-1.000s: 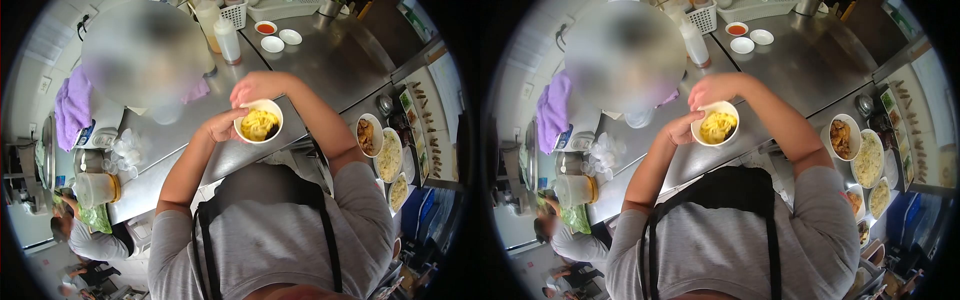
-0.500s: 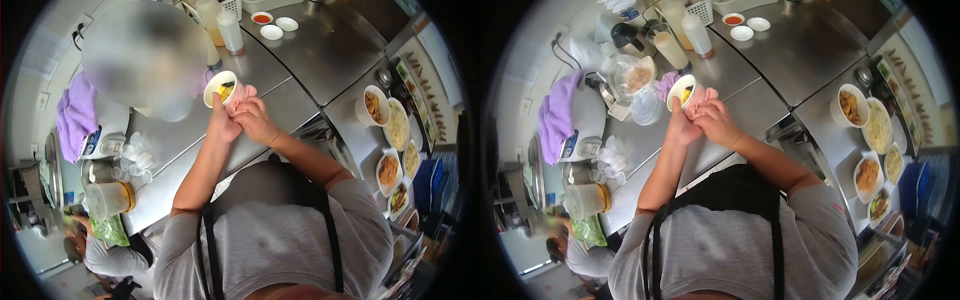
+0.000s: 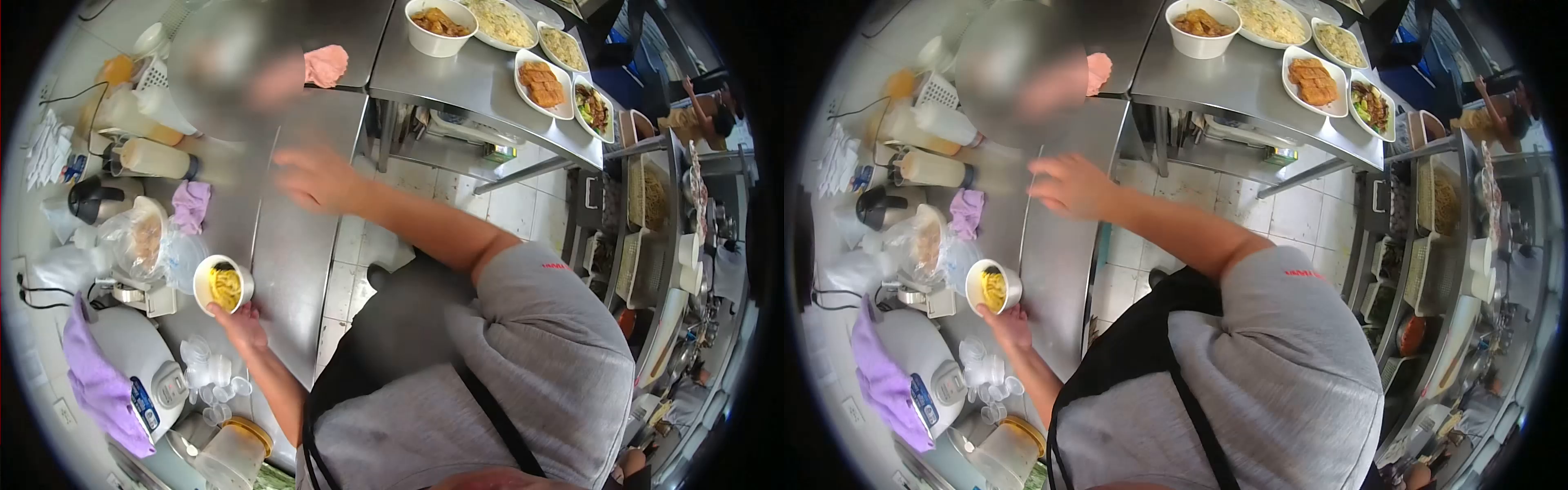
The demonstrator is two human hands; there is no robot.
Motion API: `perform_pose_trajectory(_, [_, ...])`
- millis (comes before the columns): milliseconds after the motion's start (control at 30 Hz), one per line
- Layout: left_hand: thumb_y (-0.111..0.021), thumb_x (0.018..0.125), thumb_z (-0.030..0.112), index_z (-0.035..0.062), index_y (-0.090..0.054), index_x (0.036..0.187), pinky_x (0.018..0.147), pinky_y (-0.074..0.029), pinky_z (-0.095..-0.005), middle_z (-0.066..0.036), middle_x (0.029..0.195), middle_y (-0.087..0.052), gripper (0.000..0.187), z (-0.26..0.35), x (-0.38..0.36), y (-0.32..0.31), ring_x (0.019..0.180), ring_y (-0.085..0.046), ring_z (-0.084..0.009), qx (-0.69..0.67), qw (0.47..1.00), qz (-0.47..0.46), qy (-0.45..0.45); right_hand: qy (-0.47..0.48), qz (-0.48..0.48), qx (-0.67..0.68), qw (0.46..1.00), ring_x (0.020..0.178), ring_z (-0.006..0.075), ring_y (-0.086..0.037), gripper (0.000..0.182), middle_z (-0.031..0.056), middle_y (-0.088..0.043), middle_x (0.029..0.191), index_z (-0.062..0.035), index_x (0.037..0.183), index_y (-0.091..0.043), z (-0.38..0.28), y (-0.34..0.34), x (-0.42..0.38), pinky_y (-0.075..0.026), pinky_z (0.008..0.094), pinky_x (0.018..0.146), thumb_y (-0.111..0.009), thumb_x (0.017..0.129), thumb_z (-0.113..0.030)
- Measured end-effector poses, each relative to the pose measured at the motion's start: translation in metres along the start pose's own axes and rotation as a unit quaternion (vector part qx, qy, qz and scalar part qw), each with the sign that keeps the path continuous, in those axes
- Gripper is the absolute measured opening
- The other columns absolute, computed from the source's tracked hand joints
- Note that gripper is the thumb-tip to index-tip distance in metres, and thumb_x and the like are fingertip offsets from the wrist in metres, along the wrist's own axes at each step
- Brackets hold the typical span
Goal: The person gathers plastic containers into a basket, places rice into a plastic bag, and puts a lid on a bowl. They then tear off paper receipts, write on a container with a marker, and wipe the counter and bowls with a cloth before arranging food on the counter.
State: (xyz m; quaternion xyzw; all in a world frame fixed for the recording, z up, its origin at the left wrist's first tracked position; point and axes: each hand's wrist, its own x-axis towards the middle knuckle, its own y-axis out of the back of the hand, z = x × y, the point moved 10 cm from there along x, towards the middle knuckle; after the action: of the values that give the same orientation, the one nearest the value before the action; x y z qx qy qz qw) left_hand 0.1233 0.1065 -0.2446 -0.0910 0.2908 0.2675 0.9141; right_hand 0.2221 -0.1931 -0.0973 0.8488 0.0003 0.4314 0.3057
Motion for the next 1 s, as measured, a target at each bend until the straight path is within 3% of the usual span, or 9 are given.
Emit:
perform_pose_trajectory(133, [-0.027, 0.074, 0.063, 0.0188, -0.032, 0.121, 0.057, -0.026, -0.0246, 0.002, 0.105, -0.044, 0.064, 0.011, -0.012, -0.008, 0.079, -0.04, -0.0152, -0.01, 0.999, -0.03, -0.018, -0.248, -0.042, -0.066, 0.966, 0.086, 0.027, -0.05, 0.02, 0.0077, -0.051, 0.094, -0.0113, 0.083, -0.055, 0.089, 0.035, -0.123, -0.041, 0.0348, 0.072, -0.056, 0.064, -0.004])
perform_pose_trajectory(200, [-0.028, 0.076, 0.06, 0.0197, -0.036, 0.118, 0.055, -0.025, -0.0246, 0.005, 0.102, -0.047, 0.059, 0.014, -0.015, -0.011, 0.075, -0.042, -0.0131, -0.037, 0.999, -0.016, -0.017, -0.348, 0.034, -0.113, 0.93, 0.08, 0.0285, -0.05, 0.018, 0.0114, -0.052, 0.08, -0.0074, 0.081, -0.055, 0.163, 0.083, -0.203, -0.043, 0.0337, 0.068, -0.052, 0.065, 0.0])
perform_pose_trajectory(333, [-0.032, 0.077, 0.056, 0.0164, -0.038, 0.116, 0.053, -0.025, -0.024, 0.003, 0.102, -0.048, 0.056, 0.02, -0.022, -0.012, 0.076, -0.043, -0.0126, -0.08, 0.996, 0.042, -0.021, -0.569, 0.088, -0.094, 0.812, 0.065, 0.0114, -0.052, 0.006, 0.0045, -0.057, 0.073, -0.0037, 0.082, -0.055, 0.313, 0.166, -0.352, -0.042, 0.0242, 0.06, -0.052, 0.076, -0.005])
perform_pose_trajectory(400, [-0.036, 0.077, 0.054, 0.0149, -0.039, 0.115, 0.055, -0.028, -0.0262, 0.001, 0.101, -0.048, 0.055, 0.021, -0.024, -0.005, 0.079, -0.044, -0.0134, -0.082, 0.991, 0.086, -0.054, -0.585, -0.107, -0.261, 0.76, 0.062, 0.0137, -0.053, 0.017, 0.0031, -0.056, 0.068, -0.0034, 0.084, -0.055, 0.373, 0.178, -0.396, -0.042, 0.028, 0.054, -0.049, 0.08, -0.018])
perform_pose_trajectory(500, [-0.04, 0.076, 0.051, 0.013, -0.042, 0.113, 0.057, -0.031, -0.0281, 0.0, 0.099, -0.049, 0.053, 0.019, -0.017, 0.008, 0.08, -0.044, -0.0138, -0.071, 0.991, 0.064, -0.093, -0.481, -0.261, -0.369, 0.752, 0.113, 0.0295, -0.034, 0.045, 0.0163, -0.039, 0.12, -0.0095, 0.113, -0.043, 0.426, 0.172, -0.393, -0.031, 0.0386, 0.091, -0.044, 0.078, -0.037])
perform_pose_trajectory(567, [-0.041, 0.077, 0.048, 0.0108, -0.043, 0.111, 0.057, -0.032, -0.0296, -0.001, 0.099, -0.049, 0.051, 0.021, -0.02, 0.016, 0.08, -0.044, -0.0144, -0.073, 0.984, 0.102, -0.129, -0.419, -0.327, -0.416, 0.737, 0.11, 0.0286, -0.036, 0.044, 0.0156, -0.04, 0.116, -0.0089, 0.112, -0.044, 0.457, 0.164, -0.396, -0.032, 0.038, 0.089, -0.044, 0.078, -0.037])
perform_pose_trajectory(600, [-0.041, 0.079, 0.044, 0.0079, -0.041, 0.113, 0.065, -0.034, -0.0311, -0.003, 0.104, -0.048, 0.05, 0.024, -0.017, 0.007, 0.086, -0.045, -0.0161, -0.093, 0.987, 0.009, -0.129, -0.398, -0.348, -0.427, 0.733, 0.108, 0.0282, -0.037, 0.043, 0.0152, -0.041, 0.115, -0.0086, 0.111, -0.045, 0.47, 0.157, -0.397, -0.033, 0.0377, 0.087, -0.044, 0.078, -0.037])
perform_pose_trajectory(800, [-0.038, 0.082, 0.036, 0.0014, -0.034, 0.119, 0.091, -0.026, -0.0345, -0.012, 0.115, -0.042, 0.051, 0.019, -0.034, 0.023, 0.105, -0.039, -0.0231, -0.15, 0.953, 0.167, -0.202, -0.382, -0.375, -0.472, 0.701, 0.097, 0.0254, -0.043, 0.04, 0.0129, -0.047, 0.105, -0.0068, 0.106, -0.047, 0.529, 0.123, -0.411, -0.037, 0.0359, 0.08, -0.045, 0.078, -0.036])
perform_pose_trajectory(1000, [-0.039, 0.082, 0.036, 0.0018, -0.038, 0.116, 0.091, -0.029, -0.0343, -0.011, 0.115, -0.044, 0.048, 0.011, -0.042, 0.026, 0.106, -0.042, -0.0212, -0.161, 0.944, 0.196, -0.213, -0.388, -0.358, -0.448, 0.721, 0.086, 0.0226, -0.049, 0.037, 0.0107, -0.052, 0.095, -0.0051, 0.101, -0.05, 0.569, 0.138, -0.412, -0.041, 0.0341, 0.073, -0.046, 0.078, -0.034])
